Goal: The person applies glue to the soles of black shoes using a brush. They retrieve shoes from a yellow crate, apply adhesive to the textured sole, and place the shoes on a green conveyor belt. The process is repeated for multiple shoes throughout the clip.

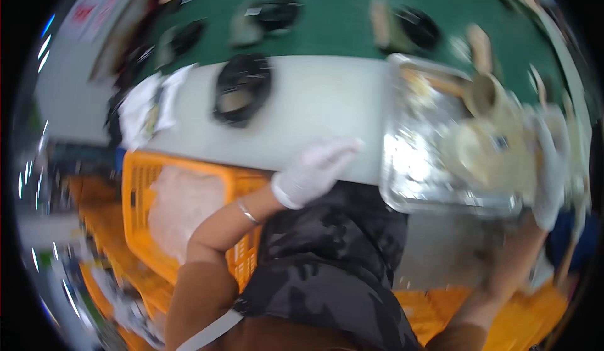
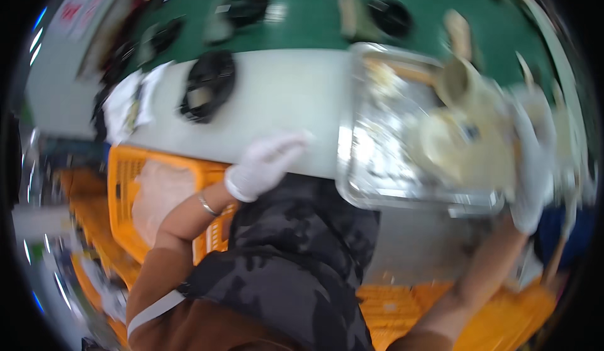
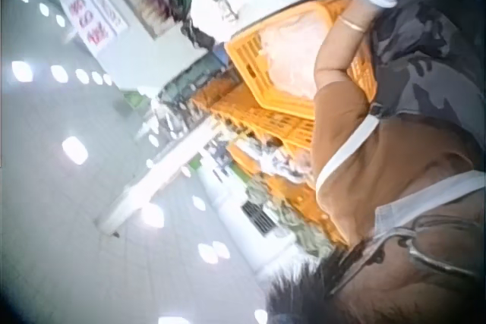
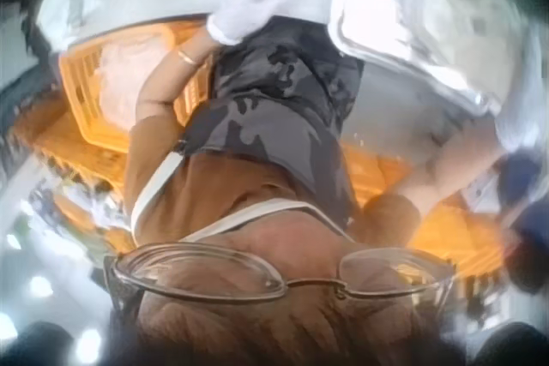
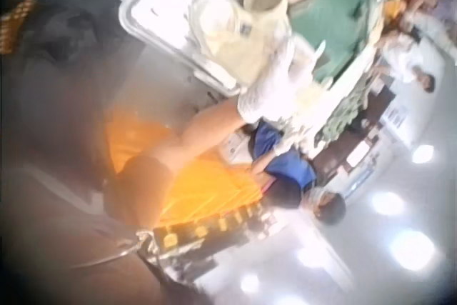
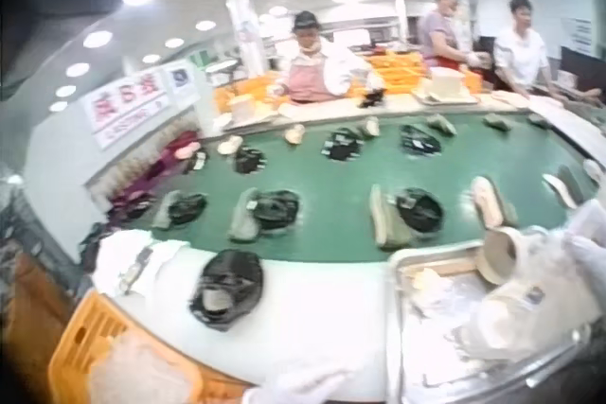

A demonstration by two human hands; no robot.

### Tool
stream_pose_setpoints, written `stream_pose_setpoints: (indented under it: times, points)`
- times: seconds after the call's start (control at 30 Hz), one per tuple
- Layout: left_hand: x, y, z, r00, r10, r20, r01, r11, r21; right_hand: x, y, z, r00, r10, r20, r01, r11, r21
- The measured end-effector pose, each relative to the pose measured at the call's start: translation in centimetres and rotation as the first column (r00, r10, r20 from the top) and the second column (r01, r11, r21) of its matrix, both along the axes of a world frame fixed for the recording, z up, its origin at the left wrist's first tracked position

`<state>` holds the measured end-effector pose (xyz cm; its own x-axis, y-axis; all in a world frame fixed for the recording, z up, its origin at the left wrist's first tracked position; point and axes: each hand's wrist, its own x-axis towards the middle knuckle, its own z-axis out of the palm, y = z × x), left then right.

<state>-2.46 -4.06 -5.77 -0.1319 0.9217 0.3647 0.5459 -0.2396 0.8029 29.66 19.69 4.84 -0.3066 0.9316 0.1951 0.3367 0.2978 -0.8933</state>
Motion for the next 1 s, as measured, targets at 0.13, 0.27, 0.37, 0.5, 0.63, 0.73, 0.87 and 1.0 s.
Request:
stream_pose_setpoints:
  times: [0.13,0.27,0.37,0.5,0.63,0.73,0.87,1.0]
  points:
    - [-3.7,-4.7,3.1,0.987,0.159,-0.039,-0.156,0.985,0.071,3.0,0.5,-1.5,0.982,-0.091,0.167,0.056,0.978,0.200]
    - [-10.8,-9.4,3.4,0.806,0.564,0.182,-0.590,0.791,0.163,2.5,1.0,-1.0,0.999,-0.001,0.052,-0.002,0.999,0.053]
    - [-19.0,-12.6,2.0,0.541,0.834,-0.107,-0.824,0.551,0.133,0.9,0.1,0.0,0.997,0.040,0.070,-0.049,0.990,0.129]
    - [-27.7,-14.7,0.4,0.156,0.759,-0.632,-0.855,0.424,0.299,0.3,0.1,0.2,0.996,-0.008,0.084,-0.006,0.986,0.165]
    - [-32.1,-14.8,-0.9,0.063,0.488,-0.871,-0.966,0.250,0.070,-1.3,-1.2,0.9,0.999,-0.038,-0.016,0.040,0.993,0.116]
    - [-34.2,-16.0,-2.4,0.100,0.473,-0.875,-0.943,0.326,0.069,-0.9,-1.0,1.5,0.998,0.035,0.057,-0.037,0.998,0.043]
    - [-34.2,-17.8,-1.2,0.250,0.827,-0.503,-0.835,0.447,0.321,-2.7,-2.6,1.8,0.997,-0.071,0.034,0.067,0.992,0.104]
    - [-32.1,-18.6,1.9,0.483,0.875,0.033,-0.875,0.481,0.052,-3.0,-2.5,1.4,0.994,-0.112,0.011,0.110,0.986,0.128]
